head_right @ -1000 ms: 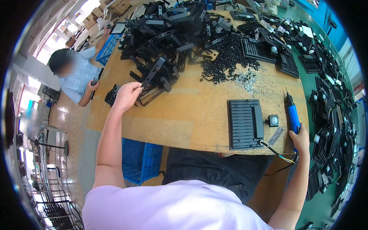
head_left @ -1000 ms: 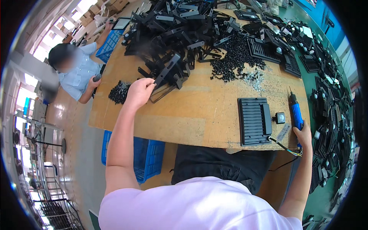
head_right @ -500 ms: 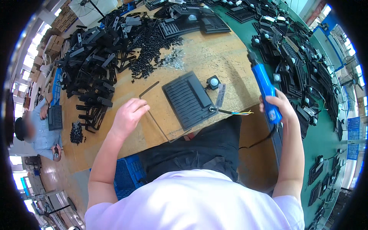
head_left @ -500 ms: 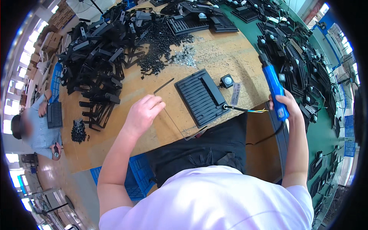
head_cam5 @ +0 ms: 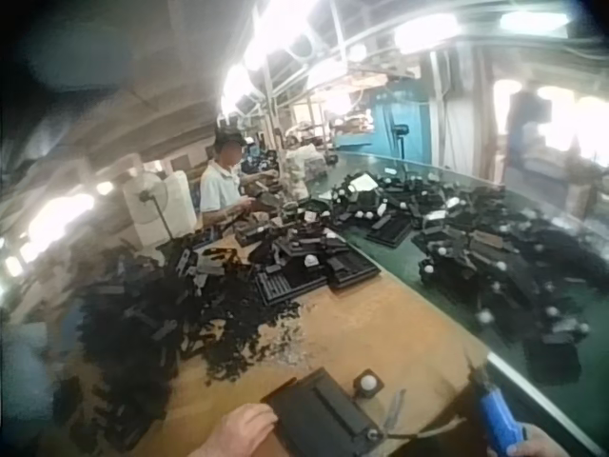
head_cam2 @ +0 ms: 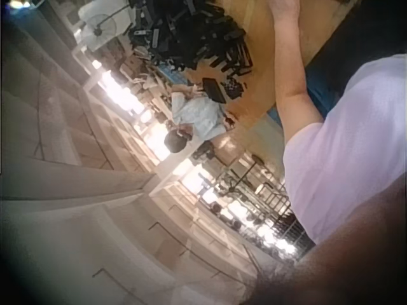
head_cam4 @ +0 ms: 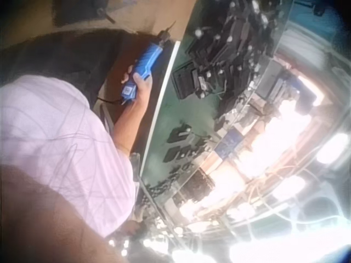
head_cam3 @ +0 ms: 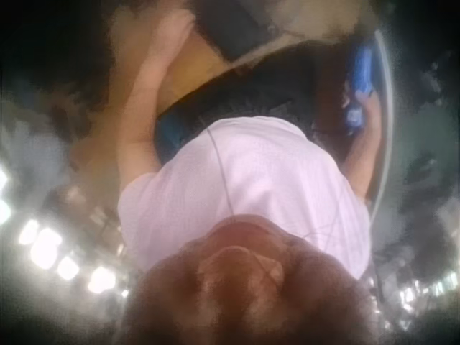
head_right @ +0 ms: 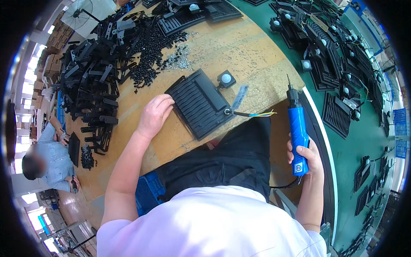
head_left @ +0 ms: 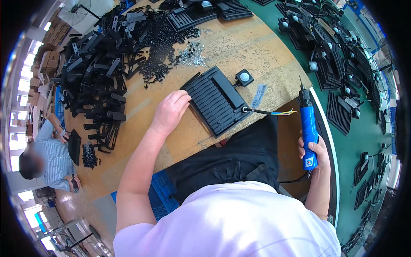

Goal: Assemble small electronic lights or sensors by attaching parts using an electric screwdriver.

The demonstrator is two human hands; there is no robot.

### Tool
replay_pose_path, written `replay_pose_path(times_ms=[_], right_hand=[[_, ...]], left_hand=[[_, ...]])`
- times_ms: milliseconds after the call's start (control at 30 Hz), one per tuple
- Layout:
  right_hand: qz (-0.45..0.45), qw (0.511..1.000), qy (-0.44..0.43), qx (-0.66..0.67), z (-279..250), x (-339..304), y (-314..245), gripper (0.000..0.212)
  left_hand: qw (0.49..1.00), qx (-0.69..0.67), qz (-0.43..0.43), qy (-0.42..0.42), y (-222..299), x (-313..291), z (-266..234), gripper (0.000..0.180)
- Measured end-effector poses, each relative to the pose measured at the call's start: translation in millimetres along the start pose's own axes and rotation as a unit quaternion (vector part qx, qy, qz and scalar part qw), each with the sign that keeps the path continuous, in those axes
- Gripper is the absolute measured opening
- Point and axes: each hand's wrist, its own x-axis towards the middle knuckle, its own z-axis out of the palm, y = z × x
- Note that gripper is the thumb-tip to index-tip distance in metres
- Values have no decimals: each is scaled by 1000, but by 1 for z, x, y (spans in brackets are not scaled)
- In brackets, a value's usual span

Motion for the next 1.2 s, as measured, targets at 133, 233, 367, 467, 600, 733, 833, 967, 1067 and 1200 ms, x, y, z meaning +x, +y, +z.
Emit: replay_pose_path(times_ms=[133, 233, 367, 467, 600, 733, 833, 967, 1067, 1200], right_hand=[[9, 1000, 8, -2, 1, -3, 3, 69], [-9, 1000, 11, 9, 7, -4, 3, 69], [-29, 999, -35, 0, 27, 11, -11, 70], [32, 998, -36, -44, 35, 34, -13, 68], [60, 998, -28, -20, 38, 55, 2, 63], [63, 997, -40, 6, 42, 54, 6, 60], [66, 997, -48, 7, 41, 58, 8, 61], [65, 997, -50, 15, 46, 58, 7, 63], [64, 997, -52, 11, 44, 62, 10, 65], [74, 996, -38, 11, 44, 60, 5, 65]], left_hand=[[998, -17, -53, 22, 8, 1, 6, 28], [993, -29, -111, 32, 32, 4, 5, 41], [987, -8, -160, 0, 46, 9, 23, 60], [990, 7, -142, -11, 49, 6, 32, 56], [985, -5, -159, 63, 24, 19, 18, 45], [962, 64, -251, 87, -41, 50, 4, 24], [962, 92, -230, 117, -88, 71, 7, 20], [965, 98, -242, 26, -117, 93, 16, 20], [956, 111, -272, -13, -124, 102, 22, 19], [948, 90, -299, -51, -128, 114, 20, 15]])
